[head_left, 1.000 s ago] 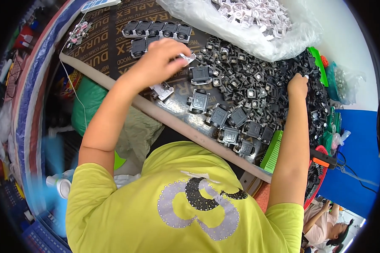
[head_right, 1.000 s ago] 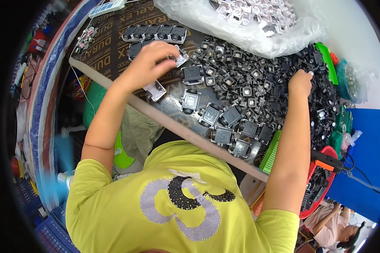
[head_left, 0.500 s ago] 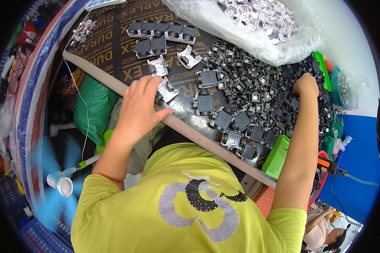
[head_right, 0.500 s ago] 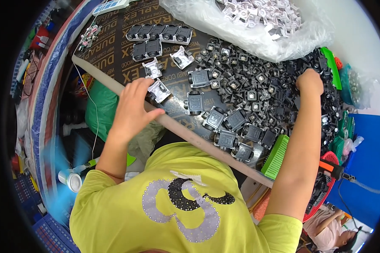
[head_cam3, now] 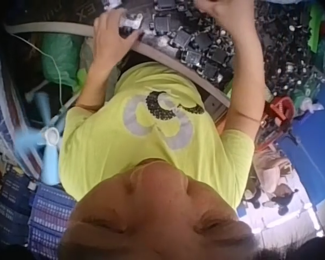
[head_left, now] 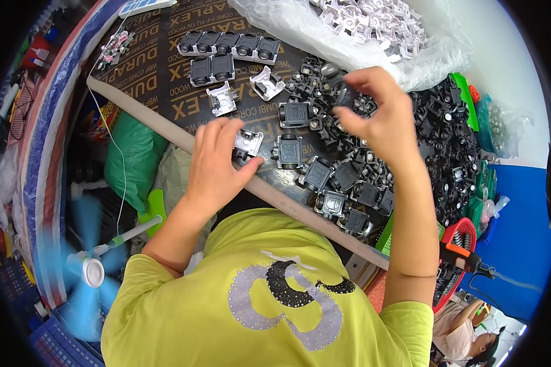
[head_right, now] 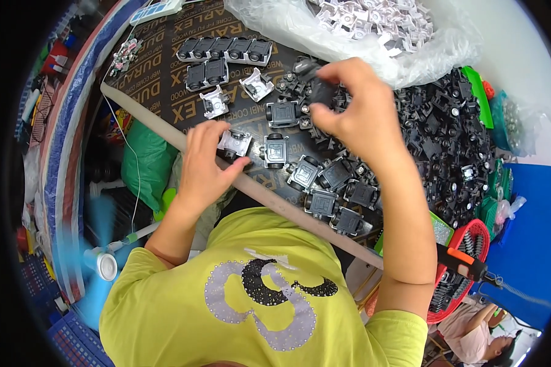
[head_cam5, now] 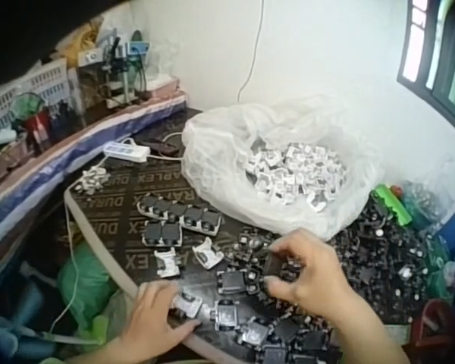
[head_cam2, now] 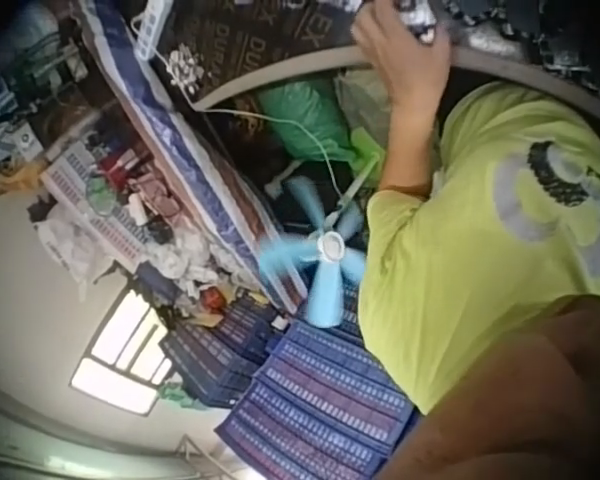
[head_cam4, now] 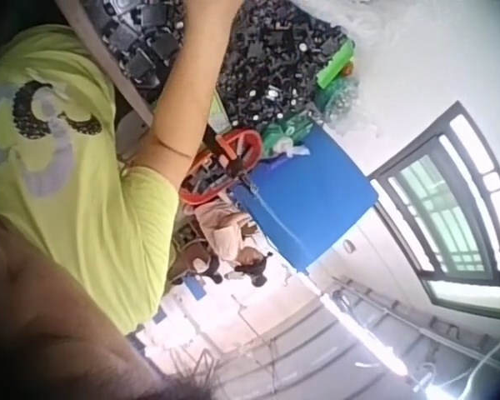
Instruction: The person assembles small electronic fan components by hand, inserting them into white plastic housings.
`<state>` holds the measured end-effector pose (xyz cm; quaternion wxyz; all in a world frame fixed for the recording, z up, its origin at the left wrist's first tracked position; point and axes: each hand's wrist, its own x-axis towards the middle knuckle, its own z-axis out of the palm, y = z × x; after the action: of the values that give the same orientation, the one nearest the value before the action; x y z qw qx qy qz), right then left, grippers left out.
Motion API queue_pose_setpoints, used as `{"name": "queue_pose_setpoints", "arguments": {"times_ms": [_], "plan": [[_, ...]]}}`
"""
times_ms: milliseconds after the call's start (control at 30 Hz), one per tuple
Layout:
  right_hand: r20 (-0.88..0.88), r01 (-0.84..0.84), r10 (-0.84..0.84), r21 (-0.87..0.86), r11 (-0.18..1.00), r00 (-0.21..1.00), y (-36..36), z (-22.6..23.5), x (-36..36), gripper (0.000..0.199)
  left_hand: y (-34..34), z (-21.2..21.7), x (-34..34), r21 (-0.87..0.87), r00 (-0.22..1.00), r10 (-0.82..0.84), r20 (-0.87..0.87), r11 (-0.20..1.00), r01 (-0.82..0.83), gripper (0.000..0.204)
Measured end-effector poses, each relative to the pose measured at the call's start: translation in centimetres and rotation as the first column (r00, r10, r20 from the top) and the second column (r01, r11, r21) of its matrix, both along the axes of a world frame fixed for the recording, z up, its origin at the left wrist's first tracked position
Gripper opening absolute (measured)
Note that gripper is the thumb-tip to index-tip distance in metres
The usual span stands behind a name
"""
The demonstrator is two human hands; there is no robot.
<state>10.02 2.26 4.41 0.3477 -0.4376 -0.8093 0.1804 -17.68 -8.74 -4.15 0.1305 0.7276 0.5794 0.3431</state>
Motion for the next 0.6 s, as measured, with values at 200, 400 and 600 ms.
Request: {"name": "queue_pose_setpoints", "arguments": {"times_ms": [200, 400, 600], "plan": [[0.019, -0.268, 0.27, 0.182, 0.946, 0.963, -3.2, 0.1, -4.7, 0.041, 2.7, 2.0, 2.5, -0.055, 0.014, 0.057, 0.998, 0.825, 0.563, 0.051], [-0.038, -0.262, 0.263, 0.039, 0.964, 0.964, -3.8, -0.1, -4.2, 0.038, 4.6, 1.9, 2.9, -0.03, -0.137, 0.147, 0.98, 0.78, 0.624, 0.046], [-0.215, -0.067, 0.018, -0.224, 0.972, 0.976, -2.7, -0.9, -4.0, 0.022, 4.6, 1.0, 1.4, 0.036, -0.165, 0.219, 0.962, 0.497, 0.867, 0.051]]}}
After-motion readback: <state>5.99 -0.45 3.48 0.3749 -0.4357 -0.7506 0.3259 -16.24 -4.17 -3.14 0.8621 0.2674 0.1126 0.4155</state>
